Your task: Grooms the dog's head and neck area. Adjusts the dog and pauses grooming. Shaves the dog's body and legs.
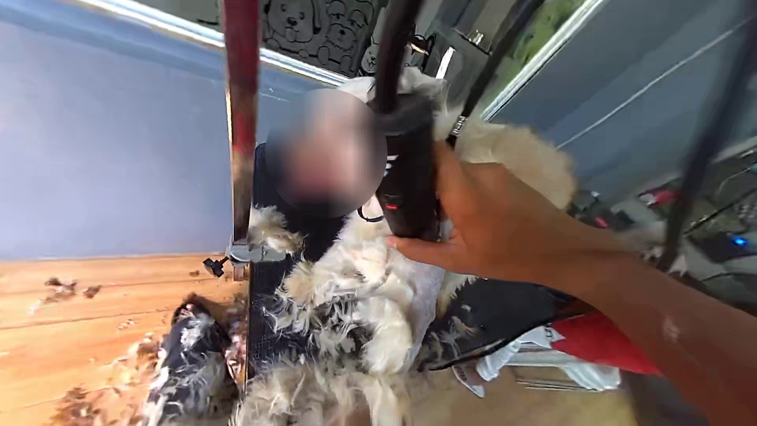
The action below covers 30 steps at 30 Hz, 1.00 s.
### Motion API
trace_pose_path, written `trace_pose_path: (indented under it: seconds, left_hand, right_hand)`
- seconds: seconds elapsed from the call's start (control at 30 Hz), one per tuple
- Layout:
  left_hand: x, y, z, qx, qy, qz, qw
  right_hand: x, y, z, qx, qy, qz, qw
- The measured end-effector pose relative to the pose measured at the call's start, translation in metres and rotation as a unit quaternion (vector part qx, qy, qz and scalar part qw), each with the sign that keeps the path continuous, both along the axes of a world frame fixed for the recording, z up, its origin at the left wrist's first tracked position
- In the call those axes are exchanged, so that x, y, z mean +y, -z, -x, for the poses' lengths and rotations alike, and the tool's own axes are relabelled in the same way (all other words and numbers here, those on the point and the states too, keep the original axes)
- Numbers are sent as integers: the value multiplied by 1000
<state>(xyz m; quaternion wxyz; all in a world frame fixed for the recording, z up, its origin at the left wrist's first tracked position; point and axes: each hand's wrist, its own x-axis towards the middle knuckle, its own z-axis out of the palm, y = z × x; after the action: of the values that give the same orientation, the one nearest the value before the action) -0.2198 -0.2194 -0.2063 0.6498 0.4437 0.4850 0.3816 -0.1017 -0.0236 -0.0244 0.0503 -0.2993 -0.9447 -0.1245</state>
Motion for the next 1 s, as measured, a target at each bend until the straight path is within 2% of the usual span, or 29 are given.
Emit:
trace_pose_path:
  seconds: [0.03,0.13,0.2,0.27,0.4,0.47,0.6,0.83,1.0]
  left_hand:
    - [3,-9,3,-11,22,39,999]
    - [-14,17,-14,-45,-66,-66,995]
    - [-17,18,-15,-64,-73,-78,992]
    - [-16,20,-14,-66,-69,-85,992]
    - [-20,21,-17,-52,-71,-100,991]
    - [-19,23,-16,-43,-79,-114,989]
    - [-17,17,-12,-35,-92,-110,989]
    - [-21,20,-16,-41,-83,-108,990]
    - [-22,25,-16,-41,-77,-99,991]
  right_hand:
    - [0,0,8,-38,11,25,999]
    - [-2,0,30,-117,64,125,983]
    - [0,4,41,-149,78,191,967]
    - [2,4,52,-163,62,180,968]
    - [14,-3,78,-169,1,29,985]
    - [21,-5,91,-217,0,6,976]
    - [33,14,95,-324,19,75,943]
    - [31,40,87,-353,81,183,914]
    - [19,51,70,-326,103,236,910]
